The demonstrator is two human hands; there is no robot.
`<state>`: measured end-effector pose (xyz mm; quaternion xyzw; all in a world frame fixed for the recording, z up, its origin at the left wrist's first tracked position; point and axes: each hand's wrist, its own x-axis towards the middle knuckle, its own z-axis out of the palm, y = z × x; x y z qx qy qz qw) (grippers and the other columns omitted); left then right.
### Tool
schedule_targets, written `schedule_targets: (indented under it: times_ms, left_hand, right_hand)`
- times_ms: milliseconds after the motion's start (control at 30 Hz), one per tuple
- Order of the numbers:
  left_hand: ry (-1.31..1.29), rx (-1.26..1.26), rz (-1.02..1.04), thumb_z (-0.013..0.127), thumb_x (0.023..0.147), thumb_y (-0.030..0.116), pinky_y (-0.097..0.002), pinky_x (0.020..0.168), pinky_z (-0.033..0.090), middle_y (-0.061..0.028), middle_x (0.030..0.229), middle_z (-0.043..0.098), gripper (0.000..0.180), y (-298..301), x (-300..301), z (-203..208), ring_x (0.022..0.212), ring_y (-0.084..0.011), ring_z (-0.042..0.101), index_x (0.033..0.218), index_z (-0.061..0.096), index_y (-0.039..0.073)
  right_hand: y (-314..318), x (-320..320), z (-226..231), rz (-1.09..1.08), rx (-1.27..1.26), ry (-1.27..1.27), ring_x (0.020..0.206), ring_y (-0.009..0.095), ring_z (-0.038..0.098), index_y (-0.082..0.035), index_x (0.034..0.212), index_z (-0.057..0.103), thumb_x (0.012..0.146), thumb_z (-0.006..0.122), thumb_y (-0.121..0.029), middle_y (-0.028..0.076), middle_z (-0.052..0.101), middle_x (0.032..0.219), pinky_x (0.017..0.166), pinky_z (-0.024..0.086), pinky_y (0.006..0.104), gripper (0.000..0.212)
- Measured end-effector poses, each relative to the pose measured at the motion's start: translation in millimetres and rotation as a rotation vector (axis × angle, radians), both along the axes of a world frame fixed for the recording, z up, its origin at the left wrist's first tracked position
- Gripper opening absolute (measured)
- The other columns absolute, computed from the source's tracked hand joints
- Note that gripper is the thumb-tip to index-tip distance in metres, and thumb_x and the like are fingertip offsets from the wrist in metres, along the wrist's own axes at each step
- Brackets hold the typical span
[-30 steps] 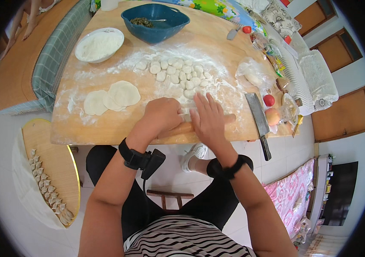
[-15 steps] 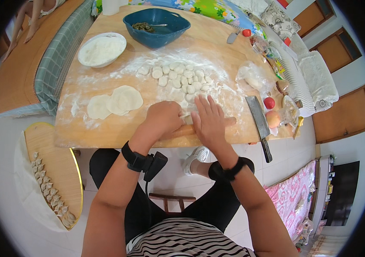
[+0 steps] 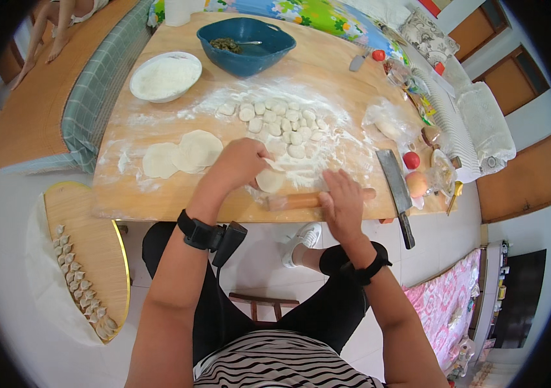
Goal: The person prepares small pieces of dough, rolls them into flat circles using a rolling pin, and then fills each wrapper with a green vegetable mixture using a spoon before folding and sealing them.
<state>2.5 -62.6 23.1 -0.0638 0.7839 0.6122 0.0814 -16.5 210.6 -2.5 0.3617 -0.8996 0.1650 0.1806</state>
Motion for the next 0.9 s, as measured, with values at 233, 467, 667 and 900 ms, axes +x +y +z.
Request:
schedule_targets:
  times_ms: [233,467,667,900]
  left_hand:
    - [0.182,-0.831,0.567,0.059,0.076,0.007,-0.0381,0.093,0.045,-0.0126,0.117,0.061,0.041,-61.0,12.1,2.3,0.109,-0.0327,0.056,0.116,0.061,0.012]
    - [0.5,-0.831,0.181,0.054,0.077,0.002,-0.0402,0.095,0.043,-0.0138,0.117,0.055,0.041,-13.8,-24.3,-35.4,0.113,-0.0336,0.05,0.118,0.059,0.007]
    - [0.28,-0.951,0.146,0.053,0.078,0.0,-0.042,0.084,0.049,-0.0182,0.105,0.053,0.023,5.4,-26.0,-17.3,0.109,-0.0338,0.051,0.101,0.06,-0.001]
    - [0.2,-0.997,-0.013,0.065,0.083,0.028,-0.0426,0.098,0.041,-0.0158,0.128,0.048,0.045,35.2,23.1,0.8,0.124,-0.0329,0.044,0.121,0.054,0.006]
  right_hand:
    - [-1.6,-13.7,-2.8,-0.01,-0.067,0.036,0.11,0.031,0.053,-0.008,0.115,0.06,0.088,0.057,-0.024,0.01,0.06,0.113,0.093,0.037,0.0429,0.031]
    - [-5.0,-11.3,-0.6,0.021,-0.125,0.038,0.105,0.029,0.055,-0.009,0.108,0.063,0.087,0.059,-0.024,0.008,0.062,0.109,0.09,0.039,0.041,0.026]
    - [-1.8,-12.7,-2.7,0.037,-0.18,0.059,0.101,0.029,0.056,-0.009,0.102,0.064,0.087,0.06,-0.024,0.009,0.063,0.105,0.086,0.04,0.0404,0.022]
    - [6.0,-15.9,-9.6,-0.02,-0.221,0.017,0.084,0.031,0.052,-0.007,0.081,0.056,0.086,0.058,-0.023,0.011,0.056,0.087,0.076,0.039,0.0423,0.017]
